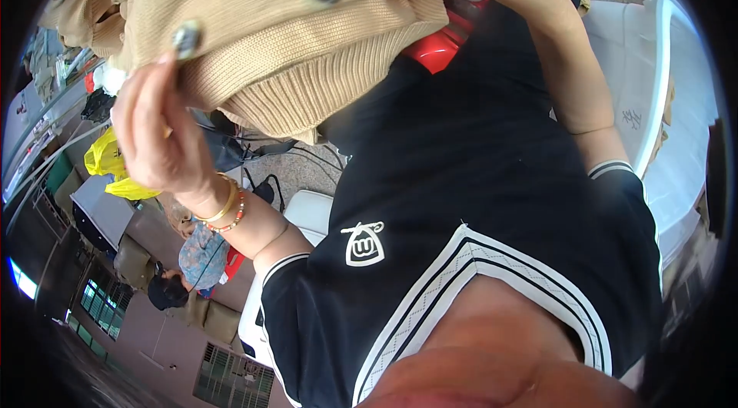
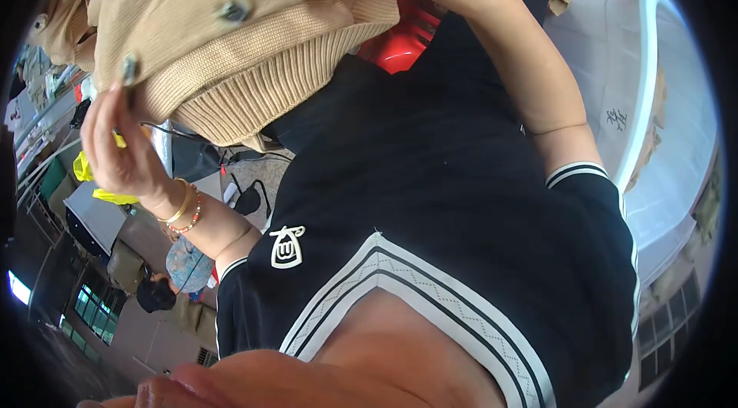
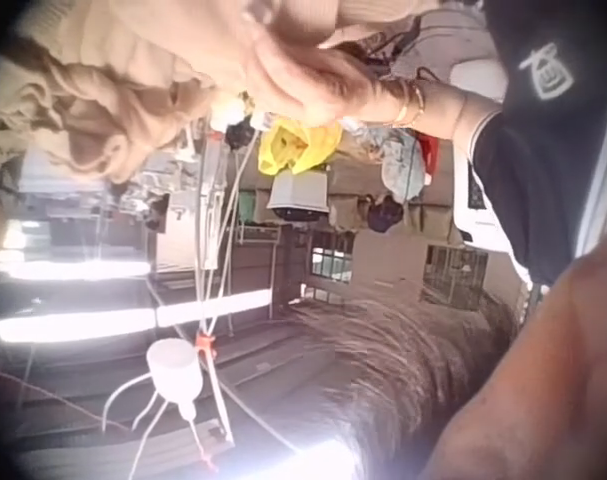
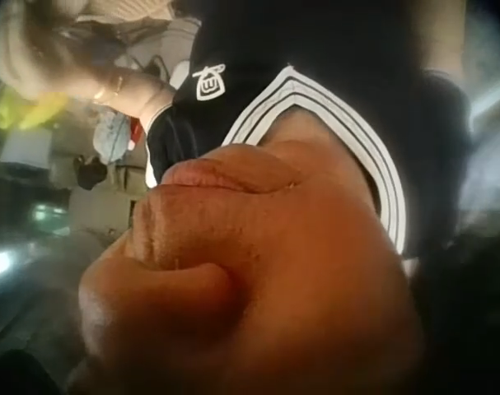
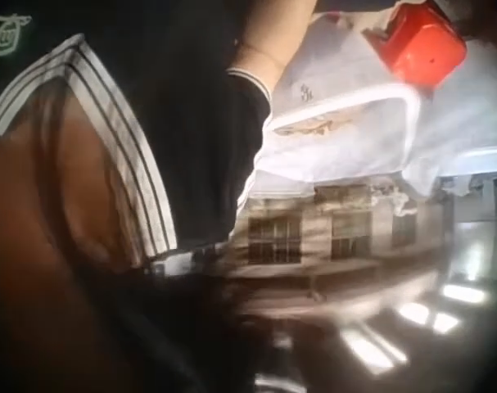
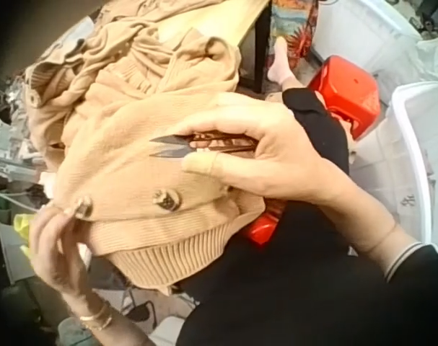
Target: Trim loose threads from around the buttons of a beige knit cardigan using thread snips.
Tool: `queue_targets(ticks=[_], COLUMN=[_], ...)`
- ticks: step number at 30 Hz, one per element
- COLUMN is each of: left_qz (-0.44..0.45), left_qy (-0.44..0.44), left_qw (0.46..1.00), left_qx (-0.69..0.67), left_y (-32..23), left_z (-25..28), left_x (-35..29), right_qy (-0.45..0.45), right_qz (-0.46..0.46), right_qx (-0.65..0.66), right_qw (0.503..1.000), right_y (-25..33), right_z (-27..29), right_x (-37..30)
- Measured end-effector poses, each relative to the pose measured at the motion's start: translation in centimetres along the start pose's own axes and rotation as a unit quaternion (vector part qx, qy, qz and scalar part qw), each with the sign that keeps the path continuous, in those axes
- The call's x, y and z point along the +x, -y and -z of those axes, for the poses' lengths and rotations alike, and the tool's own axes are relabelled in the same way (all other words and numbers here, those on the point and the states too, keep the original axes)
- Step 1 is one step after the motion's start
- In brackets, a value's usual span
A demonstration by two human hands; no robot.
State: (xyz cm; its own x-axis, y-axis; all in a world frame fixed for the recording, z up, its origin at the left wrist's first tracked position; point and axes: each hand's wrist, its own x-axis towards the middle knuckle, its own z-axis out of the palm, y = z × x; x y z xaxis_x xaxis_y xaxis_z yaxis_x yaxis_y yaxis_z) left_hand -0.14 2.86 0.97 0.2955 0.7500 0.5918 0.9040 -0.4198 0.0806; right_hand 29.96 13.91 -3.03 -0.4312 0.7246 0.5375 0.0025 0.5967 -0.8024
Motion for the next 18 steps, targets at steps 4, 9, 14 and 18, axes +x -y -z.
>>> queue_targets(ticks=[4, 9, 14, 18], left_qz=[0.030, 0.111, 0.136, 0.169], left_qy=[-0.048, -0.043, -0.092, -0.145], left_qw=[0.993, 0.992, 0.981, 0.973], left_qx=[0.099, 0.051, 0.107, 0.061], left_y=[2.4, 4.0, 2.2, -1.8], left_z=[1.0, -1.7, -0.9, -1.0], left_x=[-1.2, -3.2, -3.1, -2.0], right_qy=[0.020, 0.072, 0.090, 0.056], right_qz=[-0.023, -0.092, -0.003, 0.088], right_qx=[0.011, 0.032, 0.042, 0.072], right_qw=[0.999, 0.993, 0.995, 0.992], right_y=[0.3, 1.5, 0.4, -2.5], right_z=[-0.2, -1.4, -2.6, -4.4], right_x=[-1.1, -1.4, -1.2, -0.8])
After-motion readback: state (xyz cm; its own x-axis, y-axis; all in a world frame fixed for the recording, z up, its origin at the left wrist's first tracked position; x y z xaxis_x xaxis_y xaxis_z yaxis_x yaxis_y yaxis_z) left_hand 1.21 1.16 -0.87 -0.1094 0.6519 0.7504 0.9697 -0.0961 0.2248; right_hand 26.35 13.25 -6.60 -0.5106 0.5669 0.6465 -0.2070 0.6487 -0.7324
